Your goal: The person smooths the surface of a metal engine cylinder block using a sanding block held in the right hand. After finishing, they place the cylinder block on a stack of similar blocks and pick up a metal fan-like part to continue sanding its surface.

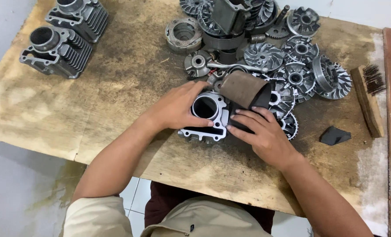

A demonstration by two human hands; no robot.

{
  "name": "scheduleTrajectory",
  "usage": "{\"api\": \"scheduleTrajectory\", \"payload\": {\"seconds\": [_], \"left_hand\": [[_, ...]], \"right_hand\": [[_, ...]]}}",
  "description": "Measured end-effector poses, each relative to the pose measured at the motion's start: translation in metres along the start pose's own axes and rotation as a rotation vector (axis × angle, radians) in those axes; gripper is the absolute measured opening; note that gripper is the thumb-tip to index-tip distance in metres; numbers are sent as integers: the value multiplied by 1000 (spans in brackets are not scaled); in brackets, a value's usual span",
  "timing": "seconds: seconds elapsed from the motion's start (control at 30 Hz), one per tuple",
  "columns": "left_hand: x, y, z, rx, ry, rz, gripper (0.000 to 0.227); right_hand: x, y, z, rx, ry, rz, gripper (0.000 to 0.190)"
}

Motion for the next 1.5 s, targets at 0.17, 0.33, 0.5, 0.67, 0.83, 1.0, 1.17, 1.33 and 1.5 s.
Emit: {"api": "scheduleTrajectory", "payload": {"seconds": [0.17, 0.33, 0.5, 0.67, 0.83, 1.0, 1.17, 1.33, 1.5], "left_hand": [[1, 1, -1, -39, 58, -24, 93], [4, 4, -2, -96, 127, -5, 92], [-3, -25, -1, 98, 156, -191, 69], [-3, -22, -6, 302, 159, -246, 56], [0, -8, -1, 342, 137, -249, 55], [3, -8, 0, 313, 131, -237, 55], [5, -6, 2, 285, 143, -219, 55], [5, 0, 5, 281, 137, -204, 51], [4, -2, 3, 247, 137, -179, 49]], "right_hand": [[-4, -4, 13, 24, 14, -8, 41], [8, -13, -3, 109, 25, -6, 41], [-8, -26, 7, 89, 33, 22, 38], [-1, -23, -15, 114, 18, -9, 35], [-16, -28, -13, 121, -20, -22, 38], [-9, -26, -14, 163, -74, -44, 38], [-10, -27, -23, 176, -122, -17, 53], [-5, -30, -28, 293, -196, -55, 50], [-18, -53, -40, 304, -257, -33, 69]]}}
Point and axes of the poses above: each hand's wrist, its own x-axis away from the middle knuckle, its own z-axis out of the back of the hand, y = z × x, the point moved 8 cm from there along -x, towards the middle knuckle, and after that the axes turned 4 degrees about z, right-handed, at the moved point
